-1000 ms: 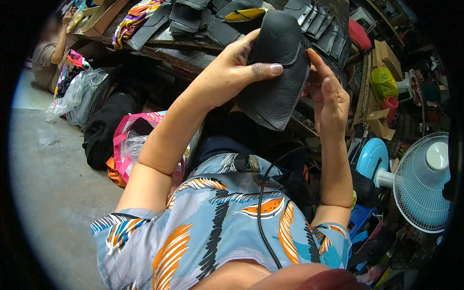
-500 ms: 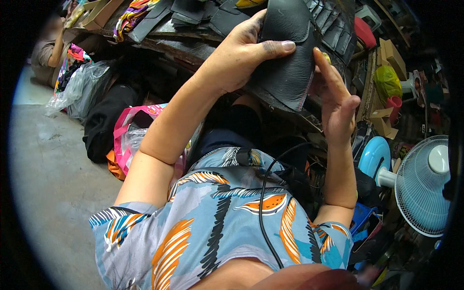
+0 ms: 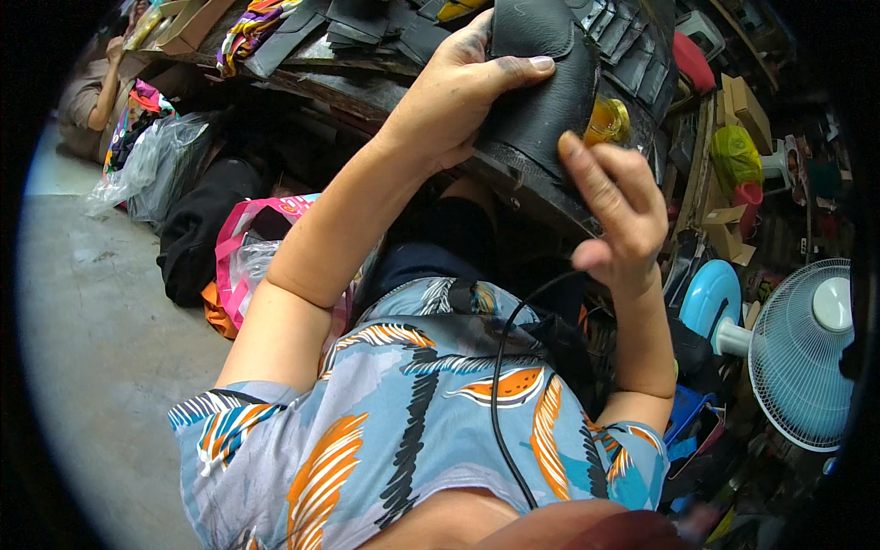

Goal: The person repeatedly picks up black leather shoe parts from a pile on the table, applies glue to the edges using a small brush, and places them back on the table. The person continues this process for multiple parts throughout the clip.

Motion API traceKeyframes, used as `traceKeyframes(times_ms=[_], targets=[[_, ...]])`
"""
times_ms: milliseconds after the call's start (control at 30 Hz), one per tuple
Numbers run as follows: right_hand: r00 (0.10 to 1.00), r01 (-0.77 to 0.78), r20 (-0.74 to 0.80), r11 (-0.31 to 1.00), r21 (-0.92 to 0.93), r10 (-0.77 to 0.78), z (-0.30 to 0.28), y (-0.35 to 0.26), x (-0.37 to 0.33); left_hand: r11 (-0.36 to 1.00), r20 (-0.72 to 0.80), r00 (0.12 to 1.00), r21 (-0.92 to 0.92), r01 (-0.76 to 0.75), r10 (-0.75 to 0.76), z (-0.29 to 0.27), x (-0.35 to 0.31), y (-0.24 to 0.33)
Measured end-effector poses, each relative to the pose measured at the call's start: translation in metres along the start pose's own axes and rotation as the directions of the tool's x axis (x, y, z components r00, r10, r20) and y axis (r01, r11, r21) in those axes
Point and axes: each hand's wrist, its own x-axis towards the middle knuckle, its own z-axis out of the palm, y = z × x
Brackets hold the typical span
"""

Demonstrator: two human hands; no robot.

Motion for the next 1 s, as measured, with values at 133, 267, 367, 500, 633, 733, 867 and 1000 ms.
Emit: traceKeyframes(times_ms=[133, 267, 367, 500, 633, 733, 867, 1000], targets=[[0.986, 0.069, 0.16, 0.992, -0.103, -0.052, -0.006, -0.015, -0.006, 0.999, 0.023, 0.999, 0.041, 0.033, -0.034, -0.006, 0.004, -0.001], [0.996, 0.082, -0.033, 0.982, 0.17, -0.078, -0.017, -0.006, -0.002, 0.99, 0.067, 0.994, 0.108, -0.088, 0.081, -0.004, 0.0, 0.0], [0.987, -0.065, -0.154, 0.995, -0.072, 0.053, -0.019, 0.018, 0.008, 0.987, 0.101, 0.994, 0.148, -0.061, 0.046, -0.001, -0.006, 0.004], [0.999, -0.031, 0.006, 0.913, -0.406, 0.037, -0.016, 0.022, 0.009, 0.989, 0.084, 0.996, 0.145, -0.036, 0.024, 0.0, -0.009, 0.004], [0.978, 0.195, 0.144, 0.918, -0.346, -0.154, -0.01, 0.005, -0.002, 0.976, -0.004, 1.0, 0.22, -0.008, 0.009, -0.005, -0.006, 0.012], [0.998, 0.063, 0.039, 0.948, -0.311, -0.053, -0.016, 0.029, -0.015, 0.984, -0.002, 0.999, 0.171, -0.045, 0.046, -0.011, -0.001, 0.026], [0.803, -0.557, -0.172, 0.821, 0.127, 0.571, -0.021, 0.102, -0.049, 0.976, 0.022, 1.0, 0.219, -0.012, 0.007, -0.019, 0.017, 0.044], [0.437, -0.757, 0.025, 0.352, 0.551, 0.899, 0.007, 0.15, -0.093, 0.907, 0.109, 0.989, 0.4, -0.134, 0.098, -0.031, 0.075, 0.041]])
